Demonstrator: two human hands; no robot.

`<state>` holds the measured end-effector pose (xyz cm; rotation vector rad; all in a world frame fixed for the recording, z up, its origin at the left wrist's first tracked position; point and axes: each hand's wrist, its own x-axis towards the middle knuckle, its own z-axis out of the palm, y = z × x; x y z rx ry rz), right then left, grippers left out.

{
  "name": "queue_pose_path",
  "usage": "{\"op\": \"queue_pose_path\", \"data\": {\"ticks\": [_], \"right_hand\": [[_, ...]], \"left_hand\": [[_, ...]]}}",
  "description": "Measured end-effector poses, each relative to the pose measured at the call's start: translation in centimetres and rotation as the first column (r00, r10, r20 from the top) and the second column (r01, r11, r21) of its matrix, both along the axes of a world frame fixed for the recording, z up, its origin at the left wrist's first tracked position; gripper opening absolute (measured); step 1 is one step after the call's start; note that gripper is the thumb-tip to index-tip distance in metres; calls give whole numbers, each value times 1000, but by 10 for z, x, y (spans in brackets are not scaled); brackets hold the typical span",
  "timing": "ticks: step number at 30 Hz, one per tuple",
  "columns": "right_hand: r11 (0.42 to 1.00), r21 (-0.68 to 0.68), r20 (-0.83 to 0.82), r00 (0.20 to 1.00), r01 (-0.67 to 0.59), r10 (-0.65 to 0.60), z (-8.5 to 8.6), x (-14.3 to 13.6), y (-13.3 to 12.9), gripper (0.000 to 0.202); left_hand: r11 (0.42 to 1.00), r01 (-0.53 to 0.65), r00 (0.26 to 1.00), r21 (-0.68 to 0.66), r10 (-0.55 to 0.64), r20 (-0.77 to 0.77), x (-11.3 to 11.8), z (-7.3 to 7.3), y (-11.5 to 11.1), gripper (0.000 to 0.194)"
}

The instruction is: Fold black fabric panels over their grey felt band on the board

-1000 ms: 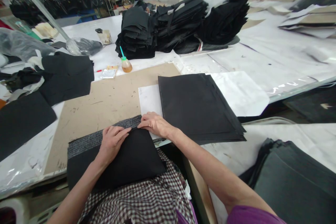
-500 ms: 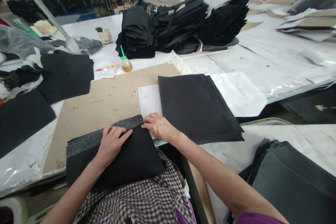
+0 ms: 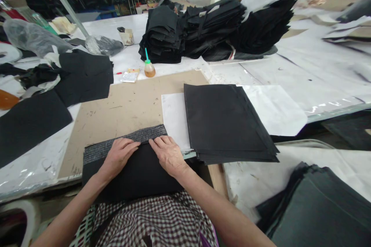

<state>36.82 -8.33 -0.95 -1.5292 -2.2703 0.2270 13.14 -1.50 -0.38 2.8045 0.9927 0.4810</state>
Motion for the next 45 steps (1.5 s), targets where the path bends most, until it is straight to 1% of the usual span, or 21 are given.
{"op": "queue_pose_path", "data": {"ticks": [2, 4, 6, 9, 11, 14, 16, 18, 20, 22, 25, 28, 30, 33, 37, 39, 41, 43, 45], "right_hand": [[999, 7, 28, 999, -37, 36, 1, 3, 1, 47], [999, 12, 61, 997, -51, 50, 2, 4, 2, 48], [999, 19, 95, 994, -50, 48, 3, 4, 4, 48], [998, 37, 139, 989, -45, 40, 9, 1, 4, 47], [998, 59, 162, 987, -20, 10, 16, -8, 4, 42], [996, 91, 183, 983, -8, -9, 23, -32, 2, 37], [995, 89, 177, 984, -45, 29, 20, -50, 2, 38], [995, 67, 154, 986, -75, 64, 13, -62, 2, 41], [995, 43, 134, 988, -85, 78, 6, -67, 3, 44], [995, 20, 126, 987, -101, 98, 4, -66, 5, 48], [992, -10, 134, 983, -127, 127, 8, -63, 7, 55], [991, -24, 162, 978, -131, 133, 15, -63, 8, 58], [991, -25, 180, 974, -133, 135, 18, -64, 8, 57], [991, -16, 200, 970, -135, 135, 20, -67, 9, 52], [991, 39, 219, 969, -127, 116, 23, -87, 10, 40], [984, 63, 202, 968, -166, 150, 21, -102, 10, 40], [975, 74, 179, 964, -210, 195, 17, -116, 12, 41], [970, 72, 165, 962, -232, 217, 12, -124, 13, 41], [969, 63, 155, 961, -240, 229, 9, -126, 15, 41]], "left_hand": [[1000, 6, 1000, -20, -6, 11, -17, 0, 1, 25], [1000, 17, 1000, -13, -17, -1, -29, 0, 0, 27], [999, 32, 999, 5, -32, -28, -34, 1, -1, 29], [998, 49, 993, 42, -44, -112, -34, 6, -5, 31], [996, 52, 985, 67, -40, -169, -31, 10, -8, 34], [994, 57, 979, 94, -38, -198, -29, 14, -11, 36], [995, 51, 982, 91, -33, -184, -30, 14, -12, 36], [997, 32, 988, 70, -21, -156, -36, 12, -11, 36], [999, 19, 992, 38, -14, -122, -48, 9, -9, 34], [1000, 15, 996, 10, -14, -85, -65, 7, -8, 33], [1000, 5, 999, -14, -6, -47, -93, 3, -7, 33], [1000, -2, 999, 1, 2, -53, -110, 3, -8, 34], [1000, 9, 996, 28, -7, -92, -114, 6, -10, 35], [997, 43, 981, 66, -30, -192, -111, 14, -12, 36], [993, 61, 962, 105, -30, -273, -106, 22, -15, 36], [993, 55, 962, 105, -25, -273, -105, 22, -16, 36], [996, 39, 968, 78, -18, -248, -109, 20, -15, 36], [999, 9, 982, 38, -2, -191, -117, 15, -13, 35], [1000, -24, 993, -10, 23, -117, -129, 10, -11, 34]]}}
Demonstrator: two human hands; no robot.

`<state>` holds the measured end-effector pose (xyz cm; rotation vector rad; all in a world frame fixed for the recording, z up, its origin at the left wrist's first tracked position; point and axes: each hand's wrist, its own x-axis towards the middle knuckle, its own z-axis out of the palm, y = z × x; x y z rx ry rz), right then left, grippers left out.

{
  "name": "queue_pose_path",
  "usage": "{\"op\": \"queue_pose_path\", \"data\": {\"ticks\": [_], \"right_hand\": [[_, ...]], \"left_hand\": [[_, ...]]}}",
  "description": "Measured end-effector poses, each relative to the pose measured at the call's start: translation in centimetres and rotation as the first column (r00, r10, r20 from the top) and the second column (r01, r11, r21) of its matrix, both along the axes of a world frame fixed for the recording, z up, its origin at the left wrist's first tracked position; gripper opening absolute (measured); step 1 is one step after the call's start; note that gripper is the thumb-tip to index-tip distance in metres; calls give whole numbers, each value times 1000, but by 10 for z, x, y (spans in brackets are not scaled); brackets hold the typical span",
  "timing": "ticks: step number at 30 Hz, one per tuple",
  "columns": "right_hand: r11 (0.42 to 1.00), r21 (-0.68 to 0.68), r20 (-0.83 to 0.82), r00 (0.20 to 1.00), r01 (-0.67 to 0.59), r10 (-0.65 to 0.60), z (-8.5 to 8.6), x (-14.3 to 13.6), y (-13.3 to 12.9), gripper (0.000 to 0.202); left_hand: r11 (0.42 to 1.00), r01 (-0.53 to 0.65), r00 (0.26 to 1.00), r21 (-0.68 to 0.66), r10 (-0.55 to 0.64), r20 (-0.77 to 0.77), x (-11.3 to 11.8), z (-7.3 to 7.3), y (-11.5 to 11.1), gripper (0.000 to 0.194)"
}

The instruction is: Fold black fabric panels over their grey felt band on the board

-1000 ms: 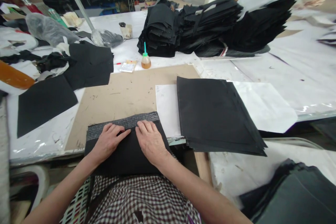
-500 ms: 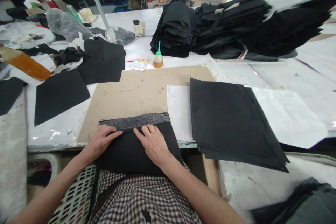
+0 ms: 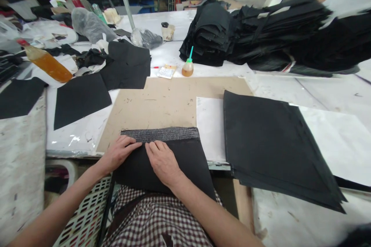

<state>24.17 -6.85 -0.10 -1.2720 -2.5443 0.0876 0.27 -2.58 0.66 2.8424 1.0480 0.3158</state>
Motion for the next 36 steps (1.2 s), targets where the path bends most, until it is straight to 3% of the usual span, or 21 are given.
{"op": "queue_pose_path", "data": {"ticks": [6, 14, 23, 28, 31, 34, 36], "right_hand": [[999, -43, -2, 1000, -8, 8, 8, 2, 3, 52], [1000, -19, 35, 999, -12, 12, 13, -7, 4, 44], [999, -36, 9, 1000, -23, 23, 5, -8, 4, 44], [999, -26, -12, 1000, -26, 25, 4, -6, 3, 45], [1000, 3, -31, 999, -29, 29, 4, -6, 3, 44], [999, 30, -46, 998, -36, 37, 2, -6, 2, 42], [998, 44, -49, 998, -34, 37, 1, -7, 1, 41]], "left_hand": [[997, -31, 996, -77, 38, 87, -33, -3, -2, 32], [998, 54, 990, 43, -48, -130, -33, 9, -6, 37], [996, 83, 987, 28, -79, -137, -51, 15, -12, 40], [997, 42, 989, 62, -33, -143, -75, 9, -18, 43], [997, -1, 984, 81, 15, -176, -84, 15, -23, 42], [987, -101, 981, 121, 120, -153, -73, 23, -29, 34], [973, -190, 980, 134, 197, -41, -51, 25, -32, 31]]}}
